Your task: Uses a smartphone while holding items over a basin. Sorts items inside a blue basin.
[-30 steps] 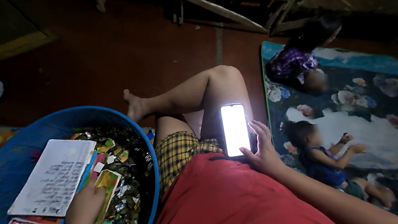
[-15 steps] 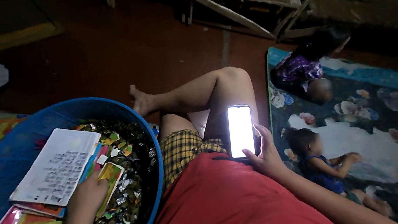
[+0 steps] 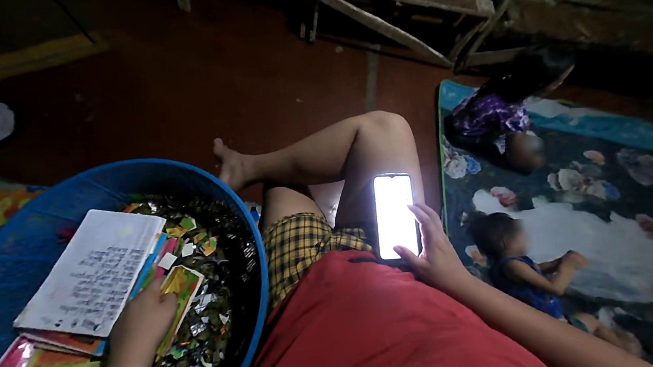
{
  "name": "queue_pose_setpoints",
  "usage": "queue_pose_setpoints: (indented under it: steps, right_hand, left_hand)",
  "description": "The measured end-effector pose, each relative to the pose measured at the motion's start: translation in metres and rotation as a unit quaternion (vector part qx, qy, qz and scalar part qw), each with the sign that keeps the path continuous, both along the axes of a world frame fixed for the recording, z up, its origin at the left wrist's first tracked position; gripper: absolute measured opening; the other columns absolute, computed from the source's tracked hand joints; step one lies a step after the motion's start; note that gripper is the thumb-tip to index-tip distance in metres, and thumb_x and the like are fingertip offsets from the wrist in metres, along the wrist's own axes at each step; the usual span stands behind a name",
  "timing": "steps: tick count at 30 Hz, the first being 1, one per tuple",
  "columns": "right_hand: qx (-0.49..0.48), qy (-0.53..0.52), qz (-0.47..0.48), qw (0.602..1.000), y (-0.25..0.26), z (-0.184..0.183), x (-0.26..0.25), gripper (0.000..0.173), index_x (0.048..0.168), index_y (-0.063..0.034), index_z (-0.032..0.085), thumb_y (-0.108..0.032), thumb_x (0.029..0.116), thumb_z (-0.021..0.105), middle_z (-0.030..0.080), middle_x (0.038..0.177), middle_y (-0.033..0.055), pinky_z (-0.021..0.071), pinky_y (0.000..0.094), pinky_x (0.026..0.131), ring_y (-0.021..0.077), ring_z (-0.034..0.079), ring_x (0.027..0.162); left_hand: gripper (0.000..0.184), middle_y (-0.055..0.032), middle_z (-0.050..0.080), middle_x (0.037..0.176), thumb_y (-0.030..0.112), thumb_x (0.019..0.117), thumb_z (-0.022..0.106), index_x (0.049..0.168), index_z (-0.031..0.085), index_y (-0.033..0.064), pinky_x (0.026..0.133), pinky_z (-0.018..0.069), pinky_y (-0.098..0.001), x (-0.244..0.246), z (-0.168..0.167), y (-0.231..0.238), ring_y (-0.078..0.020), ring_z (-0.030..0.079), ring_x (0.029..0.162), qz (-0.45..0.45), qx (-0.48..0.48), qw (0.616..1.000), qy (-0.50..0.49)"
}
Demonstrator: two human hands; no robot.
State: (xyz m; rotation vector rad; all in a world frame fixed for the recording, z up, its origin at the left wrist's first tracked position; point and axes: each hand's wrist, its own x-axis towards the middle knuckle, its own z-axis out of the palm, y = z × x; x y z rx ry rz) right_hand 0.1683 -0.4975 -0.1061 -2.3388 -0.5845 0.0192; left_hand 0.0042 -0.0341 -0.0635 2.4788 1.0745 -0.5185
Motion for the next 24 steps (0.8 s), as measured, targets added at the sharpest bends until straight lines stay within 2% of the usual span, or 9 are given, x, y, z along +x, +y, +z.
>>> queue_pose_setpoints:
  steps: [13, 24]
  right_hand:
    - [0.018, -0.003, 0.003, 1.0, 0.0002, -0.0024, -0.0006, 0.087, 0.149, 0.0093, 0.04, -0.048, 0.089, 0.068, 0.038, 0.153, 0.0334, 0.0392, 0.043, 0.115, 0.0376, 0.04, 0.144]
    - [-0.008, 0.004, -0.002, 1.0, 0.0004, -0.0004, -0.0002, 0.087, 0.149, 0.005, 0.044, -0.053, 0.0888, 0.066, 0.039, 0.153, 0.033, 0.0428, 0.0449, 0.112, 0.0391, 0.042, 0.142]
  left_hand:
    - [0.034, -0.0357, 0.063, 0.122, 0.014, 0.1049, 0.048, 0.132, 0.06, -0.0011, 0.095, 0.041, -0.0762, -0.0002, -0.0003, -0.0005, -0.0552, 0.059, 0.119, 0.008, -0.001, 1.0, 0.0]
    - [0.033, -0.0354, 0.063, 0.122, 0.013, 0.1047, 0.048, 0.132, 0.061, -0.0014, 0.095, 0.0418, -0.0758, 0.0016, -0.0002, -0.0013, -0.0553, 0.059, 0.118, 0.002, 0.004, 1.0, 0.007]
